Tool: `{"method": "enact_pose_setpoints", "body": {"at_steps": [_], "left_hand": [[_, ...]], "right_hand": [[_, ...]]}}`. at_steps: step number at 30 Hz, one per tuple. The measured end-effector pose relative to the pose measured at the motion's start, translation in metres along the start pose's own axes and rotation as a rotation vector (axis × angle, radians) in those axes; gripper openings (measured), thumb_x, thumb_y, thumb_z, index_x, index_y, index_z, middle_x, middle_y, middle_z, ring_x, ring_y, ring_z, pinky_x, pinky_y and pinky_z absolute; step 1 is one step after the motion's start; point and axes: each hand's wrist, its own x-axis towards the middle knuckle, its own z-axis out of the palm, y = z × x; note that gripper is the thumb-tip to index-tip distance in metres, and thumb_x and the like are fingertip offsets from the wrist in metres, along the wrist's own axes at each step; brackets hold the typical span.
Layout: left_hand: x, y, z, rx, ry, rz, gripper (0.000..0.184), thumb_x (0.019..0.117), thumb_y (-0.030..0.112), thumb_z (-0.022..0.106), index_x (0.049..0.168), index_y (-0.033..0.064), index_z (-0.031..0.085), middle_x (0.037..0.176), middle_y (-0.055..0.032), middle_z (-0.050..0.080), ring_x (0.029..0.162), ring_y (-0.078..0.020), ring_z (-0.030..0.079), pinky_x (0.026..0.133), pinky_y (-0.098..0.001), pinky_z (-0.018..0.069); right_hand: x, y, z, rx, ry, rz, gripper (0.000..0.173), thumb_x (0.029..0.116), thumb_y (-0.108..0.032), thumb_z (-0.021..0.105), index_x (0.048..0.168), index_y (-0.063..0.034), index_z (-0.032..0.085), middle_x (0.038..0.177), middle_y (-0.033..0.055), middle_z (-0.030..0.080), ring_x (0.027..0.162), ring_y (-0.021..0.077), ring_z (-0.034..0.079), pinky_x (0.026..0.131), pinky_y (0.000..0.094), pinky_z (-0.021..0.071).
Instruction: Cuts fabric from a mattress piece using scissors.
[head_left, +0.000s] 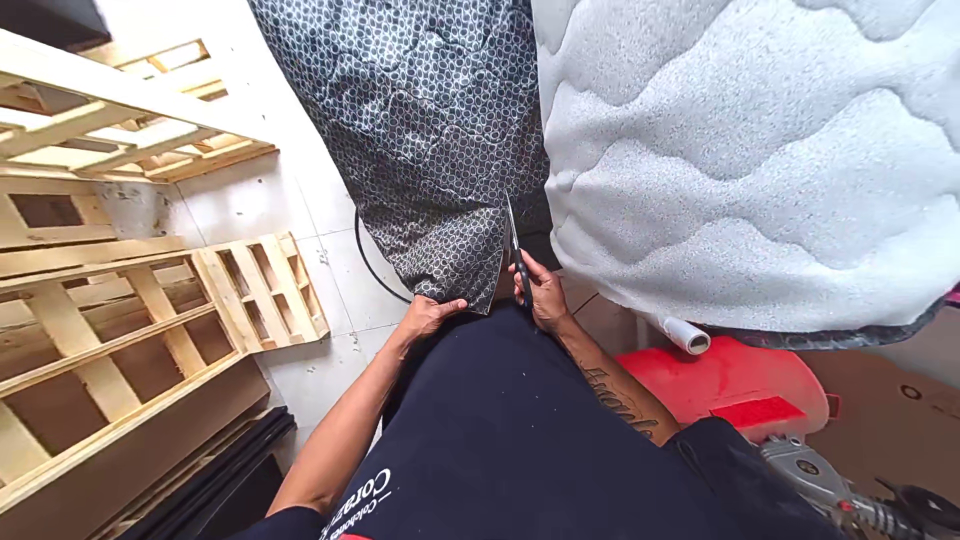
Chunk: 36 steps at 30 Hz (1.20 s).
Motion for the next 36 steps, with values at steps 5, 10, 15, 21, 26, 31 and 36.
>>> {"method": "enact_pose_setpoints", "body": {"at_steps": [5, 10, 15, 21, 26, 31, 36], "left_hand": [[-0.004, 0.008, -0.014, 0.025, 0.011, 0.010, 0.045, 0.0794, 0.000, 0.083, 0.120, 0.0010, 0.063, 0.108, 0.0000, 0.077, 0.103, -0.0104, 0.073, 0.099, -0.0339, 0.0589], [-0.009, 0.027, -0.034, 0.048, 0.008, 0.017, 0.046, 0.0776, -0.002, 0.083, 0.120, 0.0024, 0.064, 0.108, 0.0013, 0.077, 0.104, -0.0093, 0.072, 0.099, -0.0332, 0.0587], [-0.017, 0.044, -0.051, -0.046, 0.048, -0.015, 0.057, 0.0743, -0.007, 0.082, 0.125, 0.0055, 0.060, 0.110, 0.0023, 0.077, 0.103, -0.0109, 0.073, 0.097, -0.0335, 0.0598], [-0.027, 0.069, -0.070, 0.003, 0.074, -0.007, 0.055, 0.0741, -0.006, 0.081, 0.124, 0.0087, 0.062, 0.109, 0.0052, 0.077, 0.102, -0.0077, 0.073, 0.096, -0.0303, 0.0595], [-0.026, 0.077, -0.083, 0.001, 0.060, -0.002, 0.057, 0.0725, -0.007, 0.082, 0.124, 0.0099, 0.063, 0.110, 0.0059, 0.077, 0.103, -0.0076, 0.072, 0.097, -0.0300, 0.0595], [-0.024, 0.082, -0.113, 0.068, 0.067, -0.022, 0.057, 0.0715, -0.005, 0.082, 0.124, 0.0070, 0.063, 0.110, 0.0050, 0.077, 0.103, -0.0067, 0.072, 0.097, -0.0286, 0.0588], [-0.015, 0.095, -0.144, 0.092, 0.010, -0.019, 0.060, 0.0720, -0.007, 0.081, 0.127, 0.0073, 0.061, 0.111, 0.0068, 0.076, 0.105, -0.0053, 0.071, 0.098, -0.0281, 0.0585]], "right_hand": [[0.030, -0.013, 0.011, 0.037, -0.027, 0.029, 0.051, 0.1042, -0.011, 0.052, 0.152, 0.0024, 0.040, 0.110, 0.0066, 0.065, 0.071, 0.0066, 0.058, 0.060, 0.0214, 0.0511], [0.038, -0.023, 0.010, 0.050, -0.031, 0.003, 0.053, 0.0985, 0.000, 0.055, 0.149, 0.0079, 0.041, 0.109, 0.0073, 0.066, 0.071, 0.0068, 0.060, 0.059, 0.0217, 0.0530], [0.069, -0.037, 0.023, -0.006, -0.002, -0.014, 0.051, 0.1018, -0.007, 0.054, 0.151, 0.0032, 0.043, 0.113, 0.0079, 0.064, 0.076, 0.0071, 0.059, 0.064, 0.0218, 0.0522], [0.076, -0.050, 0.031, -0.045, 0.008, -0.016, 0.053, 0.1005, -0.005, 0.056, 0.150, 0.0048, 0.043, 0.113, 0.0088, 0.065, 0.074, 0.0073, 0.061, 0.062, 0.0223, 0.0539], [0.101, -0.057, 0.040, -0.011, 0.024, -0.065, 0.053, 0.1009, -0.007, 0.057, 0.151, 0.0045, 0.043, 0.111, 0.0084, 0.066, 0.072, 0.0069, 0.060, 0.061, 0.0218, 0.0530], [0.113, -0.062, 0.046, 0.016, 0.053, -0.070, 0.050, 0.1020, -0.006, 0.054, 0.150, 0.0044, 0.044, 0.111, 0.0080, 0.067, 0.070, 0.0064, 0.059, 0.058, 0.0211, 0.0516], [0.134, -0.072, 0.054, -0.013, 0.100, -0.088, 0.048, 0.1008, -0.006, 0.058, 0.147, 0.0030, 0.049, 0.108, 0.0089, 0.069, 0.067, 0.0078, 0.059, 0.056, 0.0224, 0.0518]]}}
